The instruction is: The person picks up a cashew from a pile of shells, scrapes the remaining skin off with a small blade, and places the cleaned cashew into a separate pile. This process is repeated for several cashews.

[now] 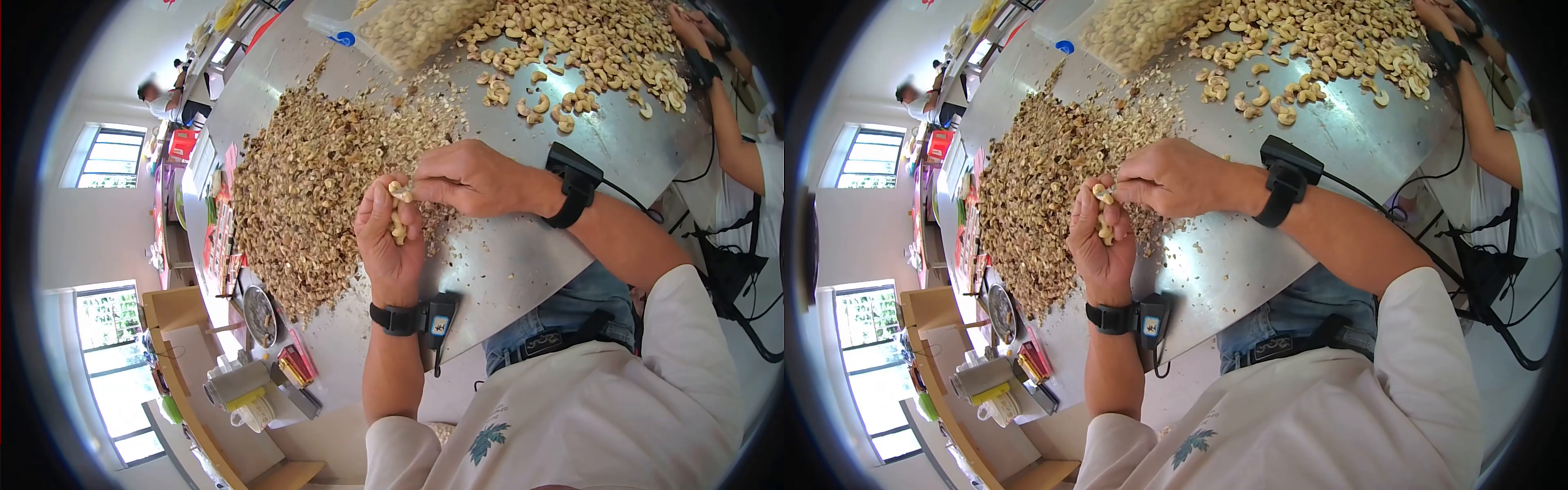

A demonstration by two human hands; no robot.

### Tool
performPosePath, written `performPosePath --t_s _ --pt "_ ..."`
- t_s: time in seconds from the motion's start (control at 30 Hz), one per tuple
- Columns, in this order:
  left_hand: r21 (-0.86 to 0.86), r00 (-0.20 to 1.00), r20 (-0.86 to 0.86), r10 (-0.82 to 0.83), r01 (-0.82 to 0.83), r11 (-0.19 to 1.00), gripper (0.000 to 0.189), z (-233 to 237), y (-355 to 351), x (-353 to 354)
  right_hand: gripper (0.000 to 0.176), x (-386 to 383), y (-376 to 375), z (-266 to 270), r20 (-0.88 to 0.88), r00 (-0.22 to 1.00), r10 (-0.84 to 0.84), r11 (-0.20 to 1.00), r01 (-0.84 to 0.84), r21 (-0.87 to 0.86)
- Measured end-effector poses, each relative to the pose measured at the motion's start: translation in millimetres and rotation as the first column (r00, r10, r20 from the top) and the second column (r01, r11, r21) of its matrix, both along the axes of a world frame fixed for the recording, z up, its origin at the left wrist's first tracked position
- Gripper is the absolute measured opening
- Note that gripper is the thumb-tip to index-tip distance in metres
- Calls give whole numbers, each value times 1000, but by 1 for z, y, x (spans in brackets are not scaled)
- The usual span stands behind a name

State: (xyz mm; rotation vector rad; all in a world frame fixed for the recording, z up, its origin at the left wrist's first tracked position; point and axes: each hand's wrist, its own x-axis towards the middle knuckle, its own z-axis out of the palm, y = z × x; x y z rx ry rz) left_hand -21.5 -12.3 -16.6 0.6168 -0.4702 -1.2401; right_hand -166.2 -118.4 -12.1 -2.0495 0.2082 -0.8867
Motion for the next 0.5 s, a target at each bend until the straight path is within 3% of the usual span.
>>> performPosePath --t_s 0.33,0.43,0.5 --pt "65 999 16 39 -40 997 25 1 0 -2 26 -1 -2 3 -114 991 -74 996 68 -50" --pt "56 998 33 59 -61 997 24 0 0 0 27 0 -4 0 -60 996 -64 996 61 -60" --pt "45 996 33 83 -85 995 23 0 0 2 21 -4 -2 7 -139 989 -44 990 62 127"
